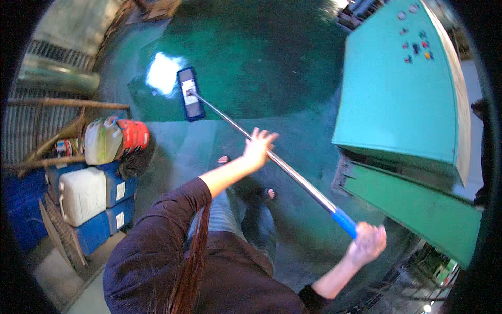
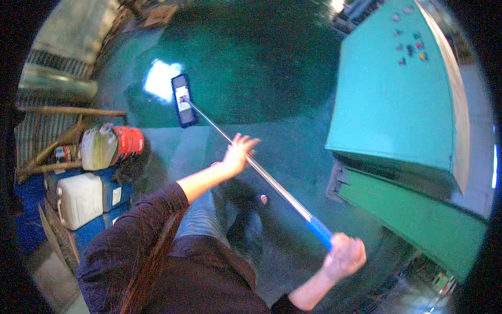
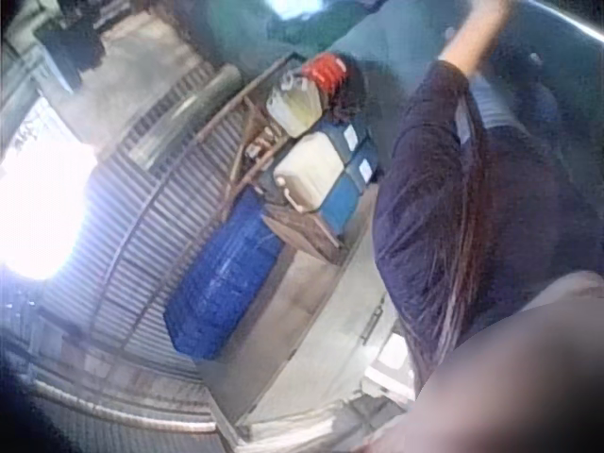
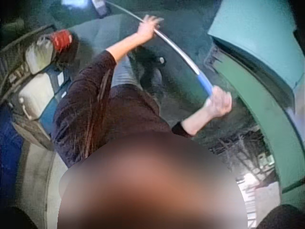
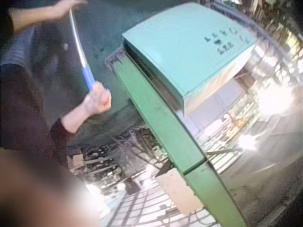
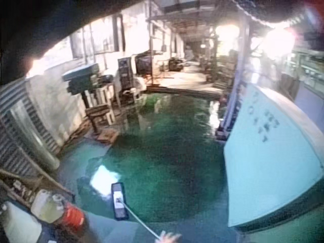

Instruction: The person mops a green industrial floor using a flat mop, moving systematically across the area and around equipment and storage items.

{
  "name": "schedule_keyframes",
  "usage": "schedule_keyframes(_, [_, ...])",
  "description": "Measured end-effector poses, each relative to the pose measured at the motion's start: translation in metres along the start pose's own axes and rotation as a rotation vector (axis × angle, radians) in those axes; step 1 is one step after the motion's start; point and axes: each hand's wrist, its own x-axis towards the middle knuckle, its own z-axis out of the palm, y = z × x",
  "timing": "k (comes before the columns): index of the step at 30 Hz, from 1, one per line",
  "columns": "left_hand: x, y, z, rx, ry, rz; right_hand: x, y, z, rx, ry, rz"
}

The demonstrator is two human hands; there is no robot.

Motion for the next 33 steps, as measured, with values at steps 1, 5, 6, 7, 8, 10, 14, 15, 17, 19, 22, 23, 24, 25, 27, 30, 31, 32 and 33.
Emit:
schedule_keyframes(1, [-0.003,0.044,0.019,-0.048,-0.044,0.013,-0.007,-0.022,-0.038,-0.05,0.022,-0.037])
schedule_keyframes(5, [0.007,0.167,0.079,-0.066,-0.292,0.23,-0.057,-0.062,-0.142,-0.413,0.35,-0.143])
schedule_keyframes(6, [0.016,0.183,0.096,-0.051,-0.342,0.279,-0.067,-0.057,-0.155,-0.357,0.356,-0.141])
schedule_keyframes(7, [0.03,0.197,0.113,-0.028,-0.378,0.345,-0.078,-0.046,-0.167,-0.319,0.353,-0.172])
schedule_keyframes(8, [0.042,0.204,0.127,0.015,-0.413,0.407,-0.088,-0.034,-0.17,-0.288,0.363,-0.191])
schedule_keyframes(10, [0.068,0.219,0.168,0.094,-0.487,0.519,-0.103,-0.003,-0.175,-0.702,0.474,-0.26])
schedule_keyframes(14, [0.109,0.224,0.238,0.326,-0.408,0.539,-0.111,0.061,-0.162,-0.07,0.736,-0.083])
schedule_keyframes(15, [0.116,0.223,0.249,0.387,-0.408,0.568,-0.11,0.07,-0.161,-0.121,0.691,-0.031])
schedule_keyframes(17, [0.113,0.23,0.264,0.51,-0.397,0.619,-0.114,0.071,-0.165,-0.054,0.796,-0.075])
schedule_keyframes(19, [0.094,0.246,0.269,0.543,-0.457,0.648,-0.123,0.057,-0.175,-0.023,0.913,-0.071])
schedule_keyframes(22, [0.04,0.281,0.264,0.63,-0.563,0.674,-0.15,0.012,-0.202,0.018,0.993,-0.063])
schedule_keyframes(23, [0.018,0.293,0.262,0.632,-0.597,0.691,-0.162,-0.006,-0.213,-0.168,1.012,-0.078])
schedule_keyframes(24, [-0.007,0.307,0.259,0.638,-0.606,0.723,-0.175,-0.027,-0.223,-0.285,1.034,-0.088])
schedule_keyframes(25, [-0.032,0.319,0.255,0.64,-0.625,0.754,-0.19,-0.047,-0.232,-0.395,1.05,-0.114])
schedule_keyframes(27, [-0.08,0.341,0.25,0.51,-0.685,0.792,-0.217,-0.098,-0.262,-0.81,0.748,-0.253])
schedule_keyframes(30, [-0.156,0.375,0.245,0.348,-0.714,0.802,-0.256,-0.171,-0.286,-0.556,0.738,-0.177])
schedule_keyframes(31, [-0.179,0.386,0.244,0.316,-0.73,0.803,-0.266,-0.191,-0.288,-0.571,0.955,-0.154])
schedule_keyframes(32, [-0.199,0.396,0.243,0.256,-0.77,0.819,-0.275,-0.209,-0.288,-0.581,1.173,-0.128])
schedule_keyframes(33, [-0.216,0.403,0.241,0.196,-0.81,0.831,-0.284,-0.226,-0.289,-0.585,1.388,-0.099])
